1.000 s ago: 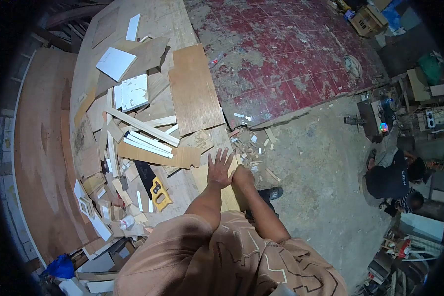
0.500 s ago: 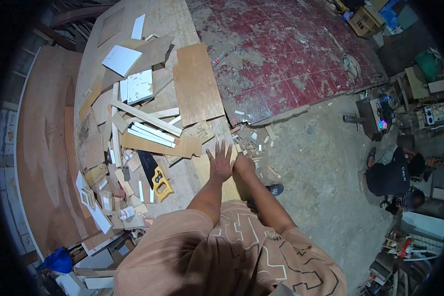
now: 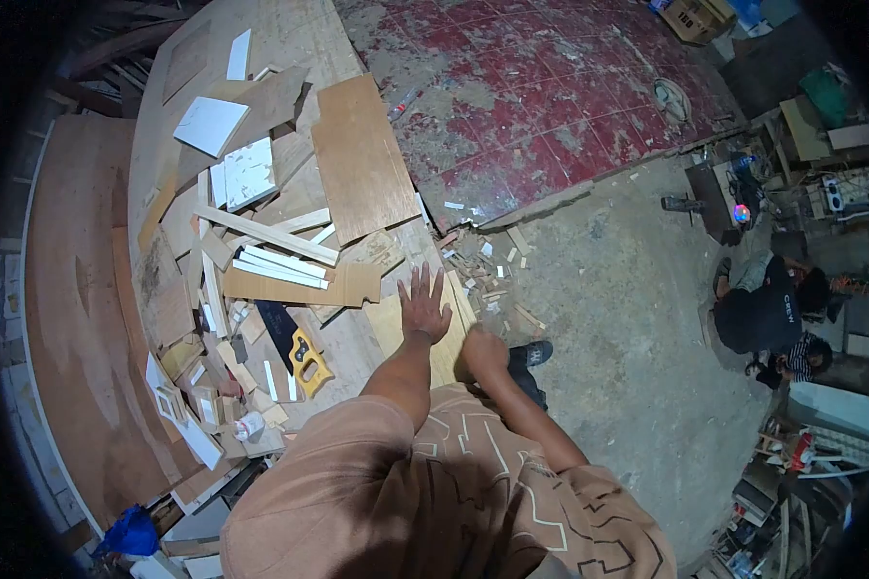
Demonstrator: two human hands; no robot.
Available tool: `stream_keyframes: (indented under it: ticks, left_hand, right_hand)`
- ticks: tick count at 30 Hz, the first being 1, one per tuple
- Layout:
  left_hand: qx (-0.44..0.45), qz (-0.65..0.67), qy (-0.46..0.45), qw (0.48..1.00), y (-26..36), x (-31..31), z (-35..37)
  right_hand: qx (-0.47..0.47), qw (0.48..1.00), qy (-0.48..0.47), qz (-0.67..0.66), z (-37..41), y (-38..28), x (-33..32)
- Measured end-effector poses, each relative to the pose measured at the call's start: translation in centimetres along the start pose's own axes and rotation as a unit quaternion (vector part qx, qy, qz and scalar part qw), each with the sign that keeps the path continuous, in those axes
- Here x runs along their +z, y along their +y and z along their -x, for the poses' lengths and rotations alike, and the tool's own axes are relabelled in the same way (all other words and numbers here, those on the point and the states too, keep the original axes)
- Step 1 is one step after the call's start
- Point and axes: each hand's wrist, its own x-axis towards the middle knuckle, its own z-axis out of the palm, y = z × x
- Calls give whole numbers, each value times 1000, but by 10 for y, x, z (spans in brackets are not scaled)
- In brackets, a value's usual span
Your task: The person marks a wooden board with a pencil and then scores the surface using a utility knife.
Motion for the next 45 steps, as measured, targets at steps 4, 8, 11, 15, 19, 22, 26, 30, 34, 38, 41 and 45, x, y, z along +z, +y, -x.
stream_keyframes:
  ticks: [4,8,11,15,19,22,26,30,34,38,41,45]
  left_hand:
    - [3,6,13,1000,-3,5,-2]
    - [-2,27,-2,1000,-1,1,-2]
    - [-2,39,-1,999,-3,2,-2]
    - [-7,-15,-53,998,0,-6,-5]
    - [1,54,3,999,-4,6,-4]
    - [-4,44,-18,999,-3,-1,-3]
    - [2,49,-5,999,-4,6,-4]
    - [5,50,-3,999,-4,4,-4]
    - [-3,33,-9,999,-3,5,-5]
    - [8,46,15,999,-4,6,-3]
    - [8,60,14,998,-4,5,-3]
    - [13,62,15,998,-5,6,-3]
  right_hand:
    - [13,998,-60,17,51,4,-53]
    - [9,996,-81,21,27,-6,-43]
    - [0,999,-43,-29,-23,-26,-12]
    - [-6,1000,-17,-6,-75,-35,16]
    - [0,1000,-21,-21,-49,-21,10]
    - [-9,999,-50,-1,4,6,6]
    - [8,997,-79,11,54,11,-31]
    - [1,995,-102,8,17,4,-26]
    - [-7,998,-43,-35,-63,-27,5]
    - [26,998,-26,-49,-56,-28,12]
    - [12,997,-63,-32,-7,6,13]
    - [16,996,-87,-19,57,23,-28]
